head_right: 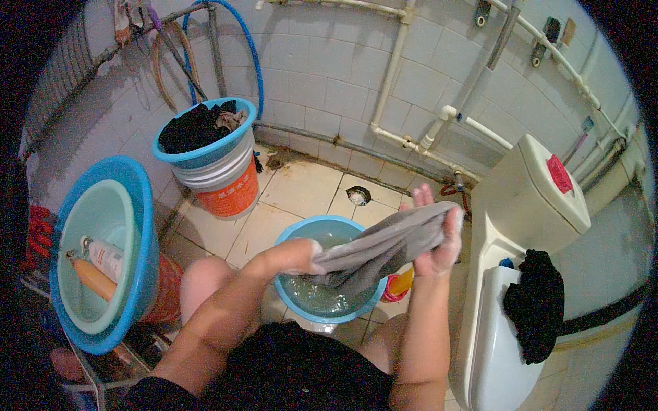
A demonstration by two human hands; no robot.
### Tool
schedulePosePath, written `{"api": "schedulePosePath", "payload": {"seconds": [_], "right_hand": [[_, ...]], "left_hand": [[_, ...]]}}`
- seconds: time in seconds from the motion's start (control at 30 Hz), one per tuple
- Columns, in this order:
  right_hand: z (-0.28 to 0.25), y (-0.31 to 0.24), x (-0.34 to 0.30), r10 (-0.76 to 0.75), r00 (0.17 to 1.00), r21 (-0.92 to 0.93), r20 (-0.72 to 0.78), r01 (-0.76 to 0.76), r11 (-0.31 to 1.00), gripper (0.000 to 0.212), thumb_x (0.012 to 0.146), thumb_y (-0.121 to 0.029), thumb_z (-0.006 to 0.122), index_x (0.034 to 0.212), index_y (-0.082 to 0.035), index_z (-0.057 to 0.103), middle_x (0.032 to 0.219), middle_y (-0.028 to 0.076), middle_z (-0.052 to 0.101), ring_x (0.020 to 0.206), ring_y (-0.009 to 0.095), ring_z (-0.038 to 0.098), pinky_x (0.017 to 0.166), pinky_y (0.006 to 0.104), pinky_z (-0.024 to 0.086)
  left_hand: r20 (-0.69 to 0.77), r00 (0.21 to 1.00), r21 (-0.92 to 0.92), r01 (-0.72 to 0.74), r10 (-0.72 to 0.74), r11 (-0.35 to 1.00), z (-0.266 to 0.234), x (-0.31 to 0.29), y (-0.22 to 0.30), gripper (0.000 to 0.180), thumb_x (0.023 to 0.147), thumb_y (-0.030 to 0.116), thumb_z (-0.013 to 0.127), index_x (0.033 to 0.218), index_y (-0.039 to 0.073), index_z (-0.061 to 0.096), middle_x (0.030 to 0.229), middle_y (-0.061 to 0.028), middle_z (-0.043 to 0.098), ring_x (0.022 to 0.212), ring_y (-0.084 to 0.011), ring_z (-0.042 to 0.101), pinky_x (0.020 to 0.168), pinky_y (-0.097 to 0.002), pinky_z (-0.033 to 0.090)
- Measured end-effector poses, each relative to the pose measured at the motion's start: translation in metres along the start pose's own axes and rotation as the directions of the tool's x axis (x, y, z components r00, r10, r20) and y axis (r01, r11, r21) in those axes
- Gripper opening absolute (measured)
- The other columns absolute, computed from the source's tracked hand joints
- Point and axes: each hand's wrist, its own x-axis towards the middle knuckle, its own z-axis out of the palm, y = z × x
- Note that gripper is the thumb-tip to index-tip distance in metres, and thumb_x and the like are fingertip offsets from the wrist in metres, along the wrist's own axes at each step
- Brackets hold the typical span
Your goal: The person sits on the floor and hand-washes a grey cloth in a blue basin. They repeatedly scrub the cloth with soap, rinse it in the water, and wring it out. A yellow bar of soap is used to apply more detergent to the cloth during the process.
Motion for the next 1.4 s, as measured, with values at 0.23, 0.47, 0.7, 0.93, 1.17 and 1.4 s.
{"api": "schedulePosePath", "payload": {"seconds": [0.23, 0.47, 0.7, 0.93, 1.17, 1.4], "right_hand": [[-0.018, -0.010, 0.007, -0.108, 0.990, -0.066, -0.086, 0.103, 0.993, 0.047, 0.088, -0.037, 0.049, 0.118, -0.002, 0.043, 0.119, 0.016, 0.049, 0.113, 0.030, 0.046, 0.099, 0.0433, 0.034], [0.014, 0.077, -0.027, -0.025, 0.998, -0.477, -0.065, -0.009, 0.879, 0.035, 0.087, -0.023, 0.056, 0.117, -0.009, 0.045, 0.101, 0.003, 0.054, 0.090, 0.016, 0.052, 0.081, 0.0305, 0.043], [0.044, 0.120, -0.068, 0.080, 0.800, -0.801, 0.595, 0.598, -0.023, 0.028, 0.067, -0.023, 0.072, 0.087, -0.008, 0.060, 0.077, 0.013, 0.062, 0.070, 0.028, 0.061, 0.065, 0.0355, 0.047], [-0.013, 0.112, -0.014, -0.225, 0.974, -0.968, 0.030, 0.084, 0.235, 0.023, 0.075, -0.017, 0.067, 0.090, -0.005, 0.055, 0.081, 0.013, 0.062, 0.071, 0.022, 0.060, 0.065, 0.0298, 0.047], [0.014, 0.054, -0.010, -0.132, 0.981, -0.532, -0.144, 0.035, 0.846, 0.041, 0.079, -0.002, 0.053, 0.119, -0.005, 0.045, 0.110, 0.011, 0.053, 0.093, 0.016, 0.053, 0.082, 0.0266, 0.042], [0.000, 0.055, -0.024, 0.196, 0.974, -0.893, 0.113, 0.013, 0.450, 0.058, 0.074, -0.018, 0.067, 0.126, -0.007, 0.044, 0.116, 0.008, 0.053, 0.100, 0.018, 0.053, 0.088, 0.0299, 0.041]], "left_hand": [[-0.374, 0.927, -0.777, -0.326, 0.022, 0.539, -0.019, -0.004, -0.017, 0.032, 0.086, 0.029, 0.052, 0.098, 0.000, 0.061, 0.101, -0.0095, 0.061, 0.096, -0.0221, 0.055, 0.090, -0.0336, 0.039], [-0.399, 0.917, -0.808, -0.352, 0.000, -0.472, 0.015, 0.034, 0.008, 0.041, 0.093, 0.033, 0.038, 0.124, 0.006, 0.040, 0.117, -0.0105, 0.051, 0.113, -0.0221, 0.047, 0.099, -0.0391, 0.035], [-0.190, 0.974, -0.898, -0.223, -0.123, -0.379, 0.046, 0.043, -0.001, 0.031, 0.090, 0.038, 0.047, 0.103, 0.010, 0.051, 0.088, -0.0017, 0.056, 0.066, -0.0110, 0.052, 0.059, -0.0257, 0.045], [-0.096, 0.932, -0.834, -0.267, -0.349, -0.482, 0.050, 0.048, 0.009, 0.026, 0.091, 0.034, 0.044, 0.095, 0.010, 0.053, 0.091, -0.0063, 0.059, 0.082, -0.0209, 0.059, 0.075, -0.0376, 0.050], [-0.393, 0.911, -0.831, -0.411, -0.129, -0.374, 0.020, 0.038, -0.058, 0.028, 0.094, 0.033, 0.039, 0.095, 0.007, 0.051, 0.092, -0.0092, 0.059, 0.081, -0.0179, 0.058, 0.072, -0.0324, 0.048], [-0.418, 0.890, -0.908, -0.403, -0.183, 0.117, -0.018, 0.005, 0.034, 0.038, 0.094, 0.035, 0.038, 0.099, 0.001, 0.052, 0.107, -0.0122, 0.058, 0.091, -0.0181, 0.056, 0.078, -0.0323, 0.047]]}}
